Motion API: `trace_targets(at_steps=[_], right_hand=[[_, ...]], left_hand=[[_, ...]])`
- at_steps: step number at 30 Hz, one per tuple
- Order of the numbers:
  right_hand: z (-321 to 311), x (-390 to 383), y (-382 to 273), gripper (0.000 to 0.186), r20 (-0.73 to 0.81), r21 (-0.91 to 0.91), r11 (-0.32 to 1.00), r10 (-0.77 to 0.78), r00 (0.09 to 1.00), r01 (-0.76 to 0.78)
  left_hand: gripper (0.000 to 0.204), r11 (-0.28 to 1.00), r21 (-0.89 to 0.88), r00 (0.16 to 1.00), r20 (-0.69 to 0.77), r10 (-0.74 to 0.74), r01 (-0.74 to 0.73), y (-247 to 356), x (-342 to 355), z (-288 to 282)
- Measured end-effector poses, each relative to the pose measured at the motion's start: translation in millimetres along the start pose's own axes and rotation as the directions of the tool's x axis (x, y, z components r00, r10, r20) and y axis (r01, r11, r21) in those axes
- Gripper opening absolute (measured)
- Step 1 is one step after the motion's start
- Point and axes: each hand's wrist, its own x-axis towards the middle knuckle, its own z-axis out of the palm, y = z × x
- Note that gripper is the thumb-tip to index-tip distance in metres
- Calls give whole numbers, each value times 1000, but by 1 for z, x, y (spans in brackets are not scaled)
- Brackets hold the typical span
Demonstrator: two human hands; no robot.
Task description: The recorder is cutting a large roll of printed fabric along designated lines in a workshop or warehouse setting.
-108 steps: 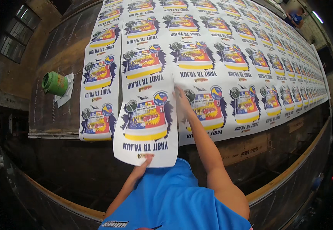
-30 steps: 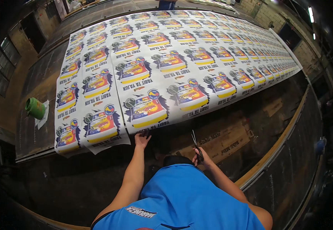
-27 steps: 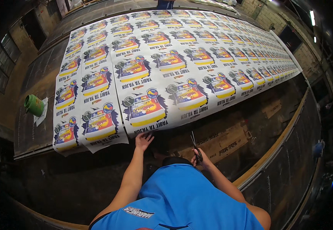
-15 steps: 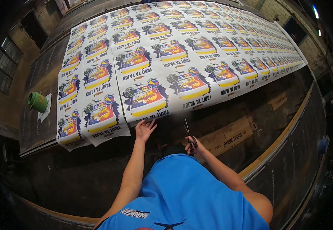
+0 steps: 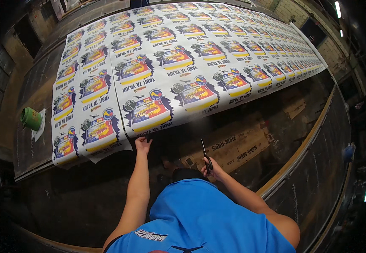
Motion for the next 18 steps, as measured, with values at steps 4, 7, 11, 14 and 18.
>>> trace_targets(at_steps=[4,7,11,14,18], right_hand=[[-6,0,8,55,3,-19,1000,15,1000,-15],[-3,3,8,55,-4,50,998,31,1000,-31],[5,6,5,54,-3,-5,999,43,999,-43],[9,4,1,56,8,-14,999,48,999,-48],[18,0,-9,57,70,127,986,101,992,-109]], left_hand=[[11,994,-94,998,-7,-64,63,1,-11,-9],[13,995,-28,992,82,-93,95,1,-18,-15],[14,994,41,995,-17,-100,101,4,-20,-6],[23,986,4,984,57,-167,167,-2,-37,14],[32,918,185,833,386,-395,350,-38,-92,57]])
